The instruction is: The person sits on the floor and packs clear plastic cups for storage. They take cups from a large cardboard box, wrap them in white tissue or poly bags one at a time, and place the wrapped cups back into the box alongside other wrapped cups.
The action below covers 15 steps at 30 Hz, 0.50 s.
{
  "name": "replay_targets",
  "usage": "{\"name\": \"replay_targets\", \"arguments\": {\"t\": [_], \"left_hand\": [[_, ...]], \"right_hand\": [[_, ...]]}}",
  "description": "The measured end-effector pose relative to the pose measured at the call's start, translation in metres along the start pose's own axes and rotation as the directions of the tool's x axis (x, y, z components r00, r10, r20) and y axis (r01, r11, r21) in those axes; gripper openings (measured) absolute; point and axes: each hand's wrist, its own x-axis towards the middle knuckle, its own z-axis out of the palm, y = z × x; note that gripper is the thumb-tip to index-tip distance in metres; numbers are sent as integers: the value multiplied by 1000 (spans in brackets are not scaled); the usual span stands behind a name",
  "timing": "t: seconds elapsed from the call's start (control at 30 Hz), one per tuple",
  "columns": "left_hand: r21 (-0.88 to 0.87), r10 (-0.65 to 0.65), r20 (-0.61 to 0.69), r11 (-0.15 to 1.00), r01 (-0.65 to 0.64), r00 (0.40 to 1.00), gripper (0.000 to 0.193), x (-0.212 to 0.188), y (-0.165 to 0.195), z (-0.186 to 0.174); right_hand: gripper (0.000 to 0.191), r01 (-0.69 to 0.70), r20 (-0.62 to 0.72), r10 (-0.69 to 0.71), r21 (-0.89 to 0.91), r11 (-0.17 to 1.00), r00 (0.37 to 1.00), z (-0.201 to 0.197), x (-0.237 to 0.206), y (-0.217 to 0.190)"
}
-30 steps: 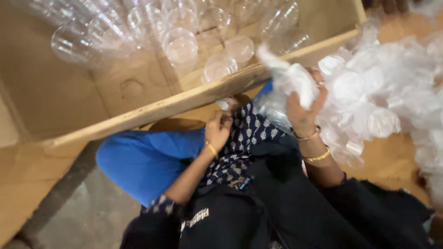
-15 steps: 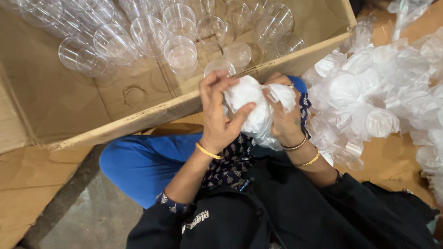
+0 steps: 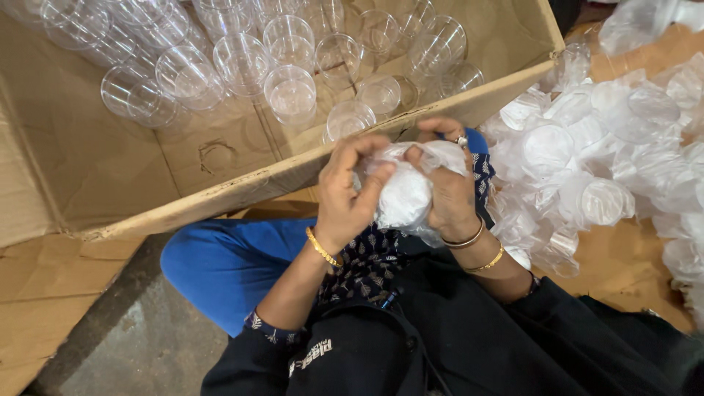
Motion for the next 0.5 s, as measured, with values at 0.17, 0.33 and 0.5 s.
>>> {"name": "replay_targets", "arguments": {"t": [0.17, 0.33, 0.5], "left_hand": [[-114, -207, -18, 972, 204, 978, 10, -3, -5, 0], [-125, -273, -31, 956, 267, 962, 13, -5, -11, 0], [-60, -18, 52, 998, 21, 998, 29, -2, -10, 2]], "right_hand": [[12, -13, -147, 2, -74, 997, 989, -2, 2, 4], [17, 24, -95, -25, -5, 1000, 995, 4, 0, -2], [27, 55, -50, -55, 3, 998, 997, 9, -3, -8]]}}
